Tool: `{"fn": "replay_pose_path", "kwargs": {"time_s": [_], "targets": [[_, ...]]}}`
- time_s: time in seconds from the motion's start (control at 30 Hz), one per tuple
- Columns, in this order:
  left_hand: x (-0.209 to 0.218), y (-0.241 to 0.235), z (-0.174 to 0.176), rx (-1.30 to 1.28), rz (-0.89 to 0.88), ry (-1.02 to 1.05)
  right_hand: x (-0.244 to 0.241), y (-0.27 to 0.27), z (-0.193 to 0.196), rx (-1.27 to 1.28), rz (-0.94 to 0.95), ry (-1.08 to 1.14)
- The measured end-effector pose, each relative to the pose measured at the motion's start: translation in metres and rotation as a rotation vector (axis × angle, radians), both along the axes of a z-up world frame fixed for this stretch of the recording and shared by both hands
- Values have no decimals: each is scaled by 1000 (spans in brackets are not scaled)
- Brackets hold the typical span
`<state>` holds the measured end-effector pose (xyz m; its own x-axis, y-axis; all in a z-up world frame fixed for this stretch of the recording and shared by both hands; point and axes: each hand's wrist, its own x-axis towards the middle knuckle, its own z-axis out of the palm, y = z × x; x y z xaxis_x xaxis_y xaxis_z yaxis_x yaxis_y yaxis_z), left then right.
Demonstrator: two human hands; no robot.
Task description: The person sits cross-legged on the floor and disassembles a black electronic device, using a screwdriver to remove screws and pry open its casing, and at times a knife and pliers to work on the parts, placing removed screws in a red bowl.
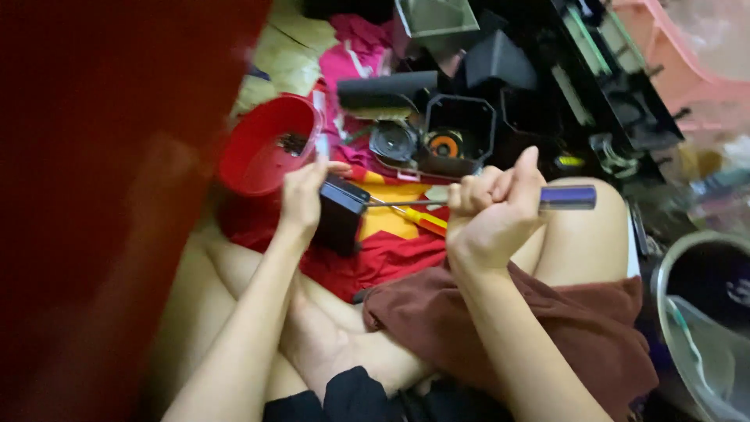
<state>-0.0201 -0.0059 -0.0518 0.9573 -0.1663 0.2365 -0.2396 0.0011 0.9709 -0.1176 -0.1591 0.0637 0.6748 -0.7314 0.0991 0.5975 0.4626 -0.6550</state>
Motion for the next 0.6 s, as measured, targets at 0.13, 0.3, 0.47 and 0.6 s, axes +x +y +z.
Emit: {"fn": "replay_pose_path", "kwargs": {"time_s": [0.13, 0.3, 0.47, 0.6], "targets": [[-8, -13, 5, -87, 166, 79, 1, -7, -16, 17, -12, 3], [-12, -25, 5, -276, 318, 0, 5, -15, -28, 71, -49, 34], [-13, -36, 0, -345, 455, -72, 9, 4, 4, -18, -78, 40], [-14, -36, 7, -316, 483, -124, 35, 19, 33, -132, -78, 116]]}}
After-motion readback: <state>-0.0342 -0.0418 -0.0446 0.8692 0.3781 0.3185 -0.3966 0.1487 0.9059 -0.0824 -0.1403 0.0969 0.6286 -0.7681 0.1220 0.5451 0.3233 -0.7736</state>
